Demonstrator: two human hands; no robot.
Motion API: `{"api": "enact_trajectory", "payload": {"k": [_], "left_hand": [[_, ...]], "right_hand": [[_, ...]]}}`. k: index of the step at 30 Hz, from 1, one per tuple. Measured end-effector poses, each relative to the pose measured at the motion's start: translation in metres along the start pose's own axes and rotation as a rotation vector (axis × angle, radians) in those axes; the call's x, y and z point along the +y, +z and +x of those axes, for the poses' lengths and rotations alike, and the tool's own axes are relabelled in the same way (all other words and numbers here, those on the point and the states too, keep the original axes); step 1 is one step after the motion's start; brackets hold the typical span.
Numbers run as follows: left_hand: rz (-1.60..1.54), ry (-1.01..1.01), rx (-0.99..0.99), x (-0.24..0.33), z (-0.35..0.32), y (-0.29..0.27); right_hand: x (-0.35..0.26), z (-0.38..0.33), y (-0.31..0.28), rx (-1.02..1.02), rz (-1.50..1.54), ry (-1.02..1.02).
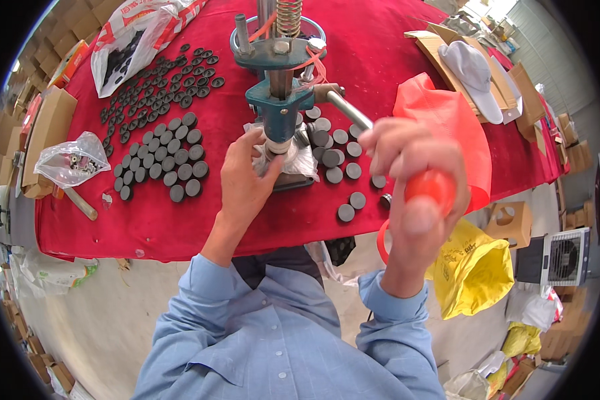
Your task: The person places round black discs one by one into a manual press machine, pulls the lever to press them, and sets the finished discs aside on the table.
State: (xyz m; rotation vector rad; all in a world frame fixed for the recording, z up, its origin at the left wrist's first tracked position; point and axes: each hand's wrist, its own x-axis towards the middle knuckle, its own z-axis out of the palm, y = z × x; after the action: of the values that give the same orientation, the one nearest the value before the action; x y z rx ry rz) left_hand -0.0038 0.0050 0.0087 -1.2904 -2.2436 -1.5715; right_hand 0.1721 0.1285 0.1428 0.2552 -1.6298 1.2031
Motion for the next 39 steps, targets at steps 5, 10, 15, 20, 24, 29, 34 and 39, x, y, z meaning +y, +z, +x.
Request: {"api": "enact_trajectory", "payload": {"k": [5, 10, 15, 20, 24, 29, 34, 39], "left_hand": [[0.238, 0.071, 0.135, -0.009, -0.030, -0.056], [0.555, -0.099, 0.169, -0.036, -0.068, -0.109], [0.384, -0.195, 0.119, -0.042, -0.077, -0.114], [0.305, -0.236, 0.143, -0.047, -0.088, -0.116], [0.300, -0.229, 0.150, -0.049, -0.081, -0.117], [0.283, -0.332, 0.162, -0.041, -0.068, -0.116], [0.066, -0.144, 0.092, 0.011, -0.036, -0.065], [-0.010, -0.095, -0.002, 0.002, -0.006, -0.007]], "right_hand": [[0.013, -0.076, 0.006, 0.065, -0.036, -0.035], [0.021, -0.083, 0.010, 0.109, -0.037, -0.043], [0.004, -0.061, 0.007, 0.080, -0.061, 0.019], [-0.003, -0.030, 0.004, 0.036, -0.061, 0.003], [-0.008, 0.006, 0.004, 0.080, 0.009, 0.069], [-0.013, 0.054, 0.001, -0.050, -0.106, 0.224], [-0.008, 0.063, 0.001, -0.059, 0.002, 0.170], [-0.010, 0.063, 0.009, -0.013, 0.067, 0.206]]}}
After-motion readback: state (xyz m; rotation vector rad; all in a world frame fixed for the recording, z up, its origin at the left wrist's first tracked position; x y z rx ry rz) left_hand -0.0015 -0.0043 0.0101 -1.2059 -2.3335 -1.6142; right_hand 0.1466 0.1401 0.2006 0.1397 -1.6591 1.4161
